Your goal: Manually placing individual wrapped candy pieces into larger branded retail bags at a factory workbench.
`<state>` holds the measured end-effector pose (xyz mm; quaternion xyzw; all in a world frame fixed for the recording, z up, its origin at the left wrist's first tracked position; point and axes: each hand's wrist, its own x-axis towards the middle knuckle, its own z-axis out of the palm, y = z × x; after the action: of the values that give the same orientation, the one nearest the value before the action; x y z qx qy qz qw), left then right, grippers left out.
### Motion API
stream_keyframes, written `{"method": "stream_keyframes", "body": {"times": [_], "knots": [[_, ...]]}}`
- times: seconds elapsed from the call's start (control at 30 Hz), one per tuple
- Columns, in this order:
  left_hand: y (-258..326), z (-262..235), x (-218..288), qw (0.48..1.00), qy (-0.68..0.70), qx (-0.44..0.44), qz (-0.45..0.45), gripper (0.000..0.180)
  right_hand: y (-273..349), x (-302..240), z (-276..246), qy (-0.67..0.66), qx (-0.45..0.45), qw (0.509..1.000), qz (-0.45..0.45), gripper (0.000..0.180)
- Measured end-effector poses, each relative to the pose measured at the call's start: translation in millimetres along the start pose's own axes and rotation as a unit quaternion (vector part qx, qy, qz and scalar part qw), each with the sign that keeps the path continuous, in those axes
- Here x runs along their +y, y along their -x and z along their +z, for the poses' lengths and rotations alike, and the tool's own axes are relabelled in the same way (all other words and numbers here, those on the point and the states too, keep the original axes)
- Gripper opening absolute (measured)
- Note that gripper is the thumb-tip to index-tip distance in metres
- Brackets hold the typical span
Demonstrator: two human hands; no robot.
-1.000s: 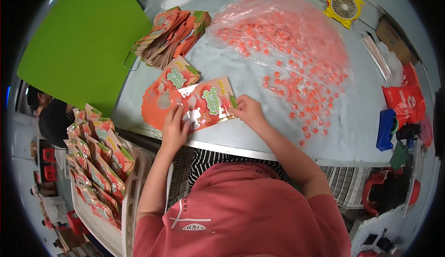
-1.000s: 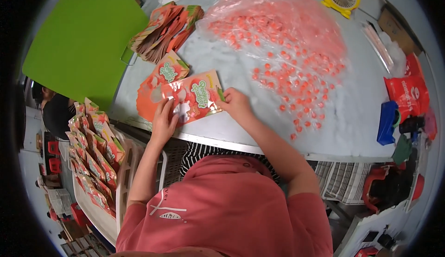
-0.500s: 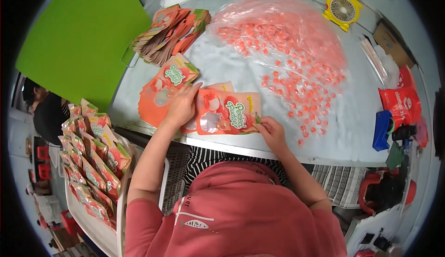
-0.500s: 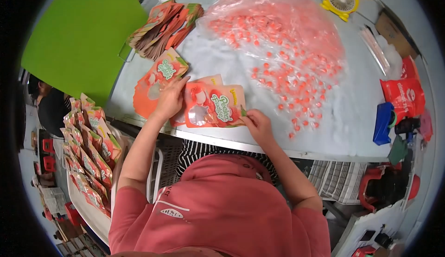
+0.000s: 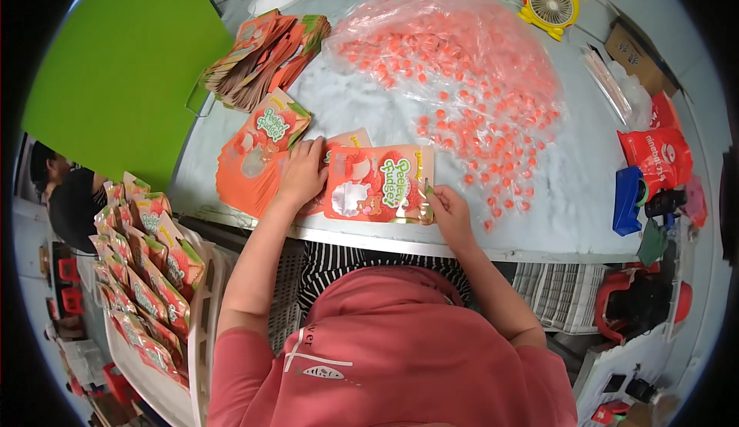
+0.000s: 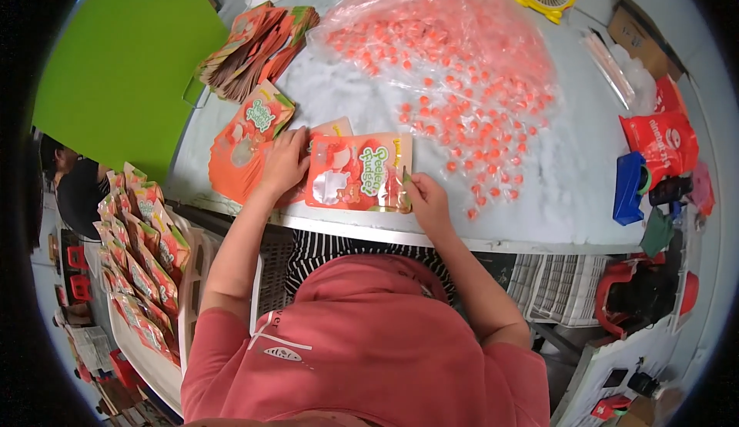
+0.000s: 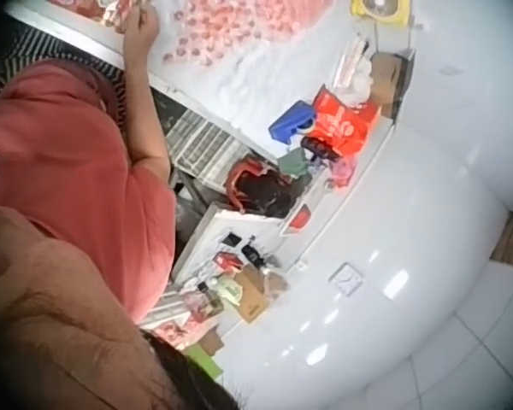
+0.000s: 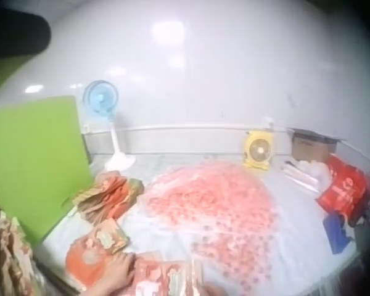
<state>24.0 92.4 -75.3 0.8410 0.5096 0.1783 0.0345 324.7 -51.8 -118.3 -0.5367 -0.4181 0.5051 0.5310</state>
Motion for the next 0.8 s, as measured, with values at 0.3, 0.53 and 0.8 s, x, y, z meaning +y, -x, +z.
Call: {"method": "stream_keyframes", "body": {"times": [0.3, 0.53, 0.8], "knots": [[-16, -14, -25, 0.989, 0.081, -0.104, -0.074, 0.012, 2, -5, -9, 0.007, 0.02, 0.999, 0.033, 0.01], [-25, -100, -78, 0.976, 0.152, -0.147, -0.051, 0.013, 2, -5, -13, -0.05, 0.012, 0.999, 0.019, 0.007], [-49, -89, -85, 0.9, -0.301, 0.092, -0.301, 0.028, 4, -9, -6, -0.072, -0.014, 0.997, 0.021, 0.007]]}}
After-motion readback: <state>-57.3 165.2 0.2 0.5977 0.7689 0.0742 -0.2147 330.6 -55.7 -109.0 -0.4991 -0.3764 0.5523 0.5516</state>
